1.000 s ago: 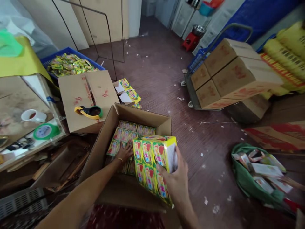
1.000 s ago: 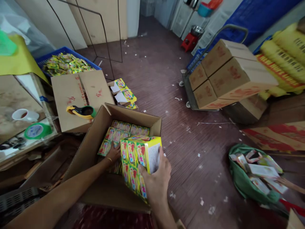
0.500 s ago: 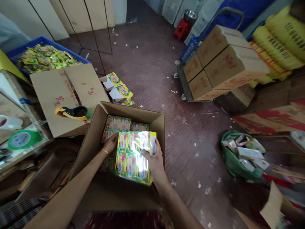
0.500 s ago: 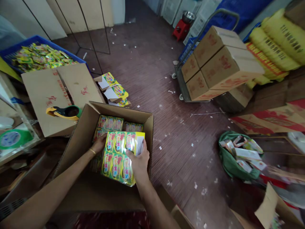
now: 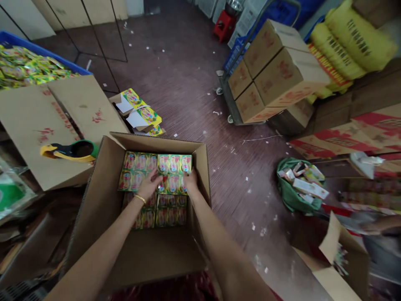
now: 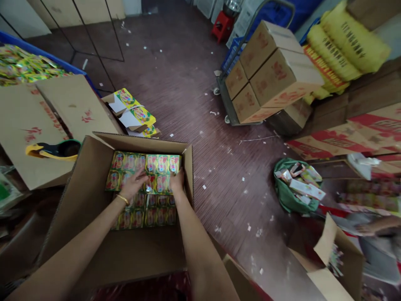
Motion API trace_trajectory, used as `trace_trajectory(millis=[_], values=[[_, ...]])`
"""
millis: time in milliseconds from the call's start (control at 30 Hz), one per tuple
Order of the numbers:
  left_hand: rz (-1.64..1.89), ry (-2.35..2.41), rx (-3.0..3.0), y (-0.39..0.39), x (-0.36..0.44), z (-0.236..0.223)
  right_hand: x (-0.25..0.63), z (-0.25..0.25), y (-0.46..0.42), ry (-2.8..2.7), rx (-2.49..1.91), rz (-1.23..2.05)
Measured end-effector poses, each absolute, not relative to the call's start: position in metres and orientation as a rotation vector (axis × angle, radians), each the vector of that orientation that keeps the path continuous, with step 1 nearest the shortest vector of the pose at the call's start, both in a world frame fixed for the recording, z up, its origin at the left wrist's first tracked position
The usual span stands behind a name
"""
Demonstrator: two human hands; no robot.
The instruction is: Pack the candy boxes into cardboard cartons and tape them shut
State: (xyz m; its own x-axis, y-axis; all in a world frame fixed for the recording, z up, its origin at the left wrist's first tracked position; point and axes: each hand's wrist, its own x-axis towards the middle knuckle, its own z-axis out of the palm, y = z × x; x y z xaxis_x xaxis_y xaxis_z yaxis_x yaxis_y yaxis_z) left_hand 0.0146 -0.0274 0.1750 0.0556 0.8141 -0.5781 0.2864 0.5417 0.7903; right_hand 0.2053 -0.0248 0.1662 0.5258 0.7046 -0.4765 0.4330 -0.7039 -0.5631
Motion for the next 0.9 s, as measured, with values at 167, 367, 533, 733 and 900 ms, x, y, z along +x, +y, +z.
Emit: trace_trajectory(millis=[167,367,533,733,900], values=[[0.064,1.321,2.074,-0.067,0.040,0.165,0.208,0.147,-0.021,-0.847,-2.485,1.049],[-0.224,1.338,2.367,-0.078,0.043,0.131,0.205,0.161,-0.015,-0.920,-2.546,1.154],[-0.187,1.332,2.385,-0.064,0.035,0.111,0.178,0.205,-0.031,-1.160,-2.549,1.124],[-0.174,1.304,2.351,-0.061,0.027,0.100,0.157,0.232,-0.056,-1.622,-2.542,1.322],[-0.192,1.291,2.346,-0.056,0.027,0.095,0.159,0.227,-0.076,-1.831,-2.573,1.524]])
